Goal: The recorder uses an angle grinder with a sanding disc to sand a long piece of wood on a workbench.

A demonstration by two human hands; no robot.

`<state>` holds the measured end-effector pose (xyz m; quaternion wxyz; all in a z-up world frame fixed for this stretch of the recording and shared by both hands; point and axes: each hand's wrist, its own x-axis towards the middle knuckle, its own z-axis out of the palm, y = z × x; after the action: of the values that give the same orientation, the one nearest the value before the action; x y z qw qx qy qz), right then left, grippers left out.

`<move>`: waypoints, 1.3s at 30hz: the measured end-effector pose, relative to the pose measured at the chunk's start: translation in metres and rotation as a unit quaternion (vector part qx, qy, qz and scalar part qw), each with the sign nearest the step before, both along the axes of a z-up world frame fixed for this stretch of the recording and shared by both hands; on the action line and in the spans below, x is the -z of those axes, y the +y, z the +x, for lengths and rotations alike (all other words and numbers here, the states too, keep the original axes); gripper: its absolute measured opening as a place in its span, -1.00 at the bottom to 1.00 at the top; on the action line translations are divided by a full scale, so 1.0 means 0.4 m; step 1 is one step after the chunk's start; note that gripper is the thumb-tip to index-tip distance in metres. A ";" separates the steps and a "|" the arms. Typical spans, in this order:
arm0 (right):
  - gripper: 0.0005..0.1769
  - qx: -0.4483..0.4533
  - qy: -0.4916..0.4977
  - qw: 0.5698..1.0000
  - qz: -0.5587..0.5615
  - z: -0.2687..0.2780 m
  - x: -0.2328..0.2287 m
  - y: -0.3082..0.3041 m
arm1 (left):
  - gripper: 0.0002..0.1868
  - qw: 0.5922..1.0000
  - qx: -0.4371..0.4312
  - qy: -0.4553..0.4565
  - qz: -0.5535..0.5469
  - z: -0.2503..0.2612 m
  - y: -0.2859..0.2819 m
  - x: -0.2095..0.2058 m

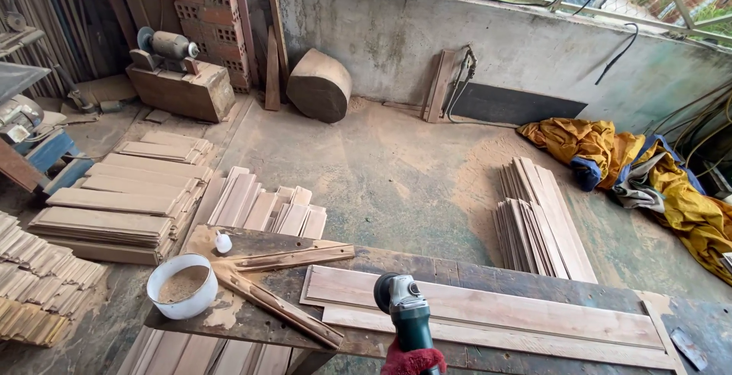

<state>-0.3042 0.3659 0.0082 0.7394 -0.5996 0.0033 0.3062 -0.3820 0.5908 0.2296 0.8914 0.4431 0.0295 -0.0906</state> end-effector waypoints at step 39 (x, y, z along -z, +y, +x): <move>-0.63 0.137 0.159 0.970 -0.122 -0.049 -0.286 0.080 | -0.37 0.962 0.084 0.259 -0.038 0.311 -0.118 0.312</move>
<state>-0.3237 0.3978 0.1227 0.6856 -0.6227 0.2400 0.2910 -0.2578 0.5438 0.1048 0.8587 0.3710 0.2180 -0.2782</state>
